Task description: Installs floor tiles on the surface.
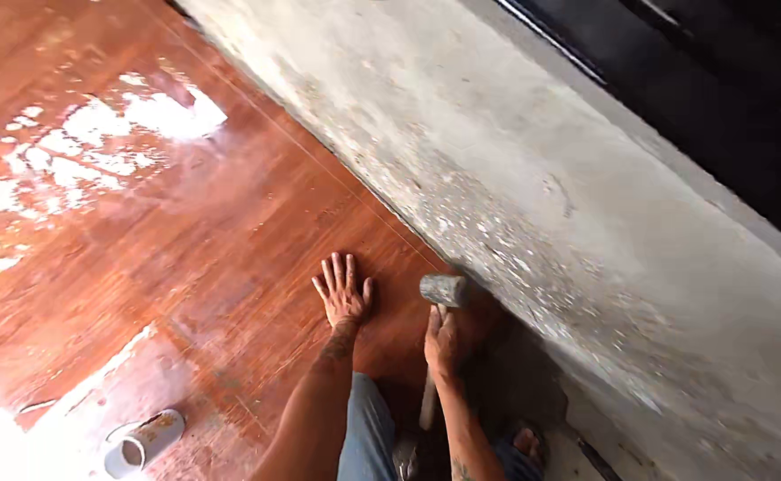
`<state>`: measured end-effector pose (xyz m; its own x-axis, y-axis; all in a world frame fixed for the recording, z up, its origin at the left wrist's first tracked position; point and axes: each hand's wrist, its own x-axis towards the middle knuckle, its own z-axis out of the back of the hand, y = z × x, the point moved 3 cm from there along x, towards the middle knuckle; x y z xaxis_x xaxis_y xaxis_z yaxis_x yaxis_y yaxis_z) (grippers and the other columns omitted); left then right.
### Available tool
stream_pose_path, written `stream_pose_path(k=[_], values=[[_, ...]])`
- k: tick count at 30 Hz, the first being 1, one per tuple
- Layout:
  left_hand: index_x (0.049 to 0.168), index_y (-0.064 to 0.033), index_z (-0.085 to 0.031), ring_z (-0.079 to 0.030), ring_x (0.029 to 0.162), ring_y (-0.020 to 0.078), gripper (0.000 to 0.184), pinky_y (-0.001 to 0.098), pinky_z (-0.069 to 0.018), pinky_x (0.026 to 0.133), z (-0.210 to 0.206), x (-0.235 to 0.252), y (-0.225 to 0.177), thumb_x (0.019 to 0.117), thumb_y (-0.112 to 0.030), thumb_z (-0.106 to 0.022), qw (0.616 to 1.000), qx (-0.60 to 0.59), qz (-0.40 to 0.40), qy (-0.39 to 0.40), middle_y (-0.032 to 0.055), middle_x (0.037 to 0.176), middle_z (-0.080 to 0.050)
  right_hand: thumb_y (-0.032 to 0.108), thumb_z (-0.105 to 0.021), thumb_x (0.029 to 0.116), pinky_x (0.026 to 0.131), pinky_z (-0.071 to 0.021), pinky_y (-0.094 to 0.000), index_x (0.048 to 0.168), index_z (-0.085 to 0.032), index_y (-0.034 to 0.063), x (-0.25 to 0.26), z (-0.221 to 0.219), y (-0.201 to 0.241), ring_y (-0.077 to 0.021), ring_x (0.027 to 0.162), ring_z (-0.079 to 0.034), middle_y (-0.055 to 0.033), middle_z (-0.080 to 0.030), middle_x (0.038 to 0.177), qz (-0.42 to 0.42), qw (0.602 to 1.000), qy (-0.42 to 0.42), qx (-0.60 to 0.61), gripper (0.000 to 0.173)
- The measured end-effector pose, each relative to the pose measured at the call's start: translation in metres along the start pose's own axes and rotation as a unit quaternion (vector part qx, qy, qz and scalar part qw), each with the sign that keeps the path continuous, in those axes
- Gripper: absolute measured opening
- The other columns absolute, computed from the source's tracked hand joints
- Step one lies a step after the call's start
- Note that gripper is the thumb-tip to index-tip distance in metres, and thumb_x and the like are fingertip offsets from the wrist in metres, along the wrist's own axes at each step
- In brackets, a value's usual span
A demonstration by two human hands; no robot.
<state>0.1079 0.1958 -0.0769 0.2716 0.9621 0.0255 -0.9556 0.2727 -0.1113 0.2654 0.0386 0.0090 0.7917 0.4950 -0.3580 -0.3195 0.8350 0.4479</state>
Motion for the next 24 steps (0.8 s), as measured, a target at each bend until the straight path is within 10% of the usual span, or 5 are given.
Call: stream_pose_path(k=[17,24], values=[[0.16,-0.0302,-0.038,-0.026,0.155,0.0354,0.069,0.0713,-0.0155,0.12,0.003,0.001,0.001,0.1006,-0.065,-0.025,1.0,-0.014,0.01,-0.003,0.0052,0.167,-0.032,0.04,-0.05,0.107,0.075,-0.0597,-0.0527,0.114,-0.069,-0.0018,0.035,-0.031,0.072,-0.0341,0.083,-0.075,-0.0183,-0.074,0.09,0.173,0.983,0.013,-0.057,0.047],[0.163,-0.0315,-0.028,-0.011,0.159,0.0315,0.072,0.0715,-0.0086,0.12,0.002,-0.004,0.0,0.1005,-0.067,-0.023,0.999,-0.05,0.0,0.023,0.001,0.172,-0.018,0.043,-0.049,0.1066,0.07,-0.0601,-0.0477,0.113,-0.068,0.0019,0.005,-0.009,0.042,-0.0283,0.077,-0.073,-0.0128,-0.072,0.084,0.093,0.995,0.025,-0.028,0.046]])
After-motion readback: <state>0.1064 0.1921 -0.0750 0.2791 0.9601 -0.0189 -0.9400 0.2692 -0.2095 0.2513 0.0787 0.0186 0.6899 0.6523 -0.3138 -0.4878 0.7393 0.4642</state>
